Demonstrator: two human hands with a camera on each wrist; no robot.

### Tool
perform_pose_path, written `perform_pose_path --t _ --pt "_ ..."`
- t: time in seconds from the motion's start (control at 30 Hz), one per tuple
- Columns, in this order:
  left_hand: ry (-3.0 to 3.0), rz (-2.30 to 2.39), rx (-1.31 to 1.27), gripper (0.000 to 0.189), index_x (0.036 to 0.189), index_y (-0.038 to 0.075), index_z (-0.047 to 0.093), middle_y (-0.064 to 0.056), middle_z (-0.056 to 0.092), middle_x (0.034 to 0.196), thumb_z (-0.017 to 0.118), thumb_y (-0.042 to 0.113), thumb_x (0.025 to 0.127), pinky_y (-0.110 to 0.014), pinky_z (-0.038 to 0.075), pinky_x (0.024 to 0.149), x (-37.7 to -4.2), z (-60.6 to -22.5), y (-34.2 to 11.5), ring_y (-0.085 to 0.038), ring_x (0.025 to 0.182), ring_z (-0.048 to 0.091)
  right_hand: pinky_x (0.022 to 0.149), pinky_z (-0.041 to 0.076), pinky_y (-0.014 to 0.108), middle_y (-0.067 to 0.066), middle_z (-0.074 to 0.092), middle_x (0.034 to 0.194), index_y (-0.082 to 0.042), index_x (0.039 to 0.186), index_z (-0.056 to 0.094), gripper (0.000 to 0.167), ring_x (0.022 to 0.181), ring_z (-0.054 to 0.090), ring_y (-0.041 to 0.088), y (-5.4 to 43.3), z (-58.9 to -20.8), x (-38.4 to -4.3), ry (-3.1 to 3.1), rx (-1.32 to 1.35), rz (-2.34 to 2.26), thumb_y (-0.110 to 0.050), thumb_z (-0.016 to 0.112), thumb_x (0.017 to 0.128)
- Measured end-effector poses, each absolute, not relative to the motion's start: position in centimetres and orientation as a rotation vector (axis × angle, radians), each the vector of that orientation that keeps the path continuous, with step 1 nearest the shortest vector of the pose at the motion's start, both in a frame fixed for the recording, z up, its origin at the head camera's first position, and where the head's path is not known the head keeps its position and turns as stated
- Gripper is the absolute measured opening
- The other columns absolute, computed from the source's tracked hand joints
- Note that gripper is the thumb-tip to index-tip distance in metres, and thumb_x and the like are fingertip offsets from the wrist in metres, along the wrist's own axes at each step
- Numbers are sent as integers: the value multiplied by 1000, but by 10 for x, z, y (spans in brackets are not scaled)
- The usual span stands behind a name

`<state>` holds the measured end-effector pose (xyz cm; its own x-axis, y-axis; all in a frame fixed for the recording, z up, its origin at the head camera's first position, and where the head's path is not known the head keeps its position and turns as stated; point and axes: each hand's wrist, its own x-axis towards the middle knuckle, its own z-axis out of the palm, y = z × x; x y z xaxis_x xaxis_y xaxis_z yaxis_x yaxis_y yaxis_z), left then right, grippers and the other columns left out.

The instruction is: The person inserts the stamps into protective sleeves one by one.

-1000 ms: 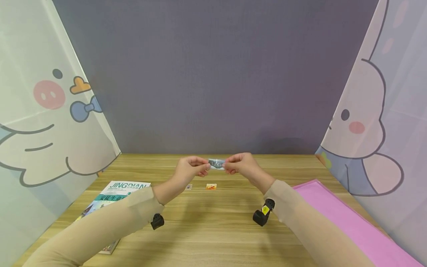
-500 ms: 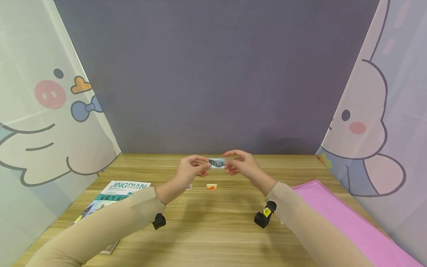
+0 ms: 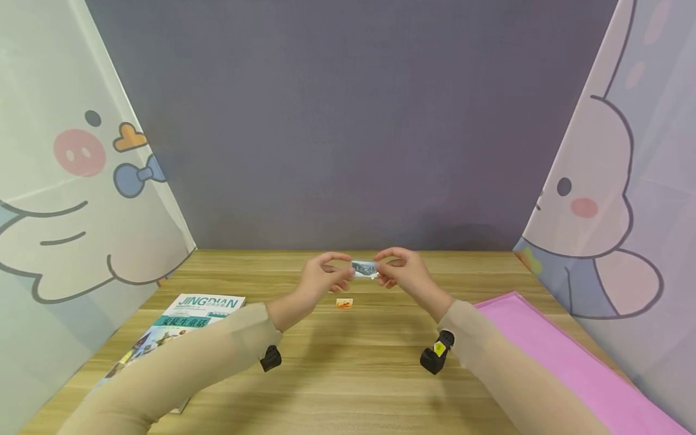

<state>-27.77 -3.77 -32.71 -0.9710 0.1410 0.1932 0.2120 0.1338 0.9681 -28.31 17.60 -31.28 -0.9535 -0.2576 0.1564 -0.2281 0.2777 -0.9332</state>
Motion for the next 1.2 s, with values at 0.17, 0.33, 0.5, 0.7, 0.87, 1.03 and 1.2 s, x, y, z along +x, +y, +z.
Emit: perform_pose_path --t 0.17,0.33,0.5,0.7,0.87,1.03,1.2 --pt "-2351 -2012 -362 29 114 11 69 -17 74 87 75 14 86 -34 61 60 -282 -330 -31 -29 68 71 64 59 31 0 70 73 2 120 59 32 71 68 19 184 -317 -284 2507 -450 -1803 -16 65 94" --pt "-2368 -2016 -338 26 110 13 71 -14 74 84 76 12 85 -37 61 62 -286 -337 -24 -26 65 70 63 58 29 1 71 73 3 121 59 33 69 68 16 190 -321 -283 2499 -413 -1811 -15 65 94" --pt "-2403 -2013 -305 25 109 14 70 -12 74 83 75 10 85 -26 57 54 -291 -342 -16 -20 60 69 64 59 31 6 72 78 9 123 54 37 68 67 14 196 -327 -285 2478 -400 -1813 -11 64 94" --pt "-2451 -1955 -260 23 107 12 69 -13 74 82 73 6 85 -29 58 55 -297 -349 -5 -20 58 68 68 60 35 8 73 83 9 124 55 36 72 68 15 202 -336 -291 2502 -334 -1779 -9 64 93" --pt "-2488 -1911 -206 23 107 11 70 -9 74 79 73 6 85 -34 60 60 -302 -355 6 -24 60 69 68 60 32 4 71 78 9 123 55 35 71 67 15 206 -344 -296 2492 -277 -1781 -6 63 93" --pt "-2505 -1903 -123 24 105 10 70 -8 73 75 74 2 83 -42 62 69 -307 -363 16 -37 78 71 66 60 31 5 70 76 15 123 51 38 69 66 14 208 -353 -302 2429 -240 -1831 -1 63 91" --pt "-2510 -1921 -93 25 105 8 70 -12 73 73 73 -1 81 -40 62 66 -312 -370 23 -36 74 72 67 61 30 6 70 76 16 124 51 37 68 67 13 209 -363 -308 2392 -159 -1878 4 62 90"
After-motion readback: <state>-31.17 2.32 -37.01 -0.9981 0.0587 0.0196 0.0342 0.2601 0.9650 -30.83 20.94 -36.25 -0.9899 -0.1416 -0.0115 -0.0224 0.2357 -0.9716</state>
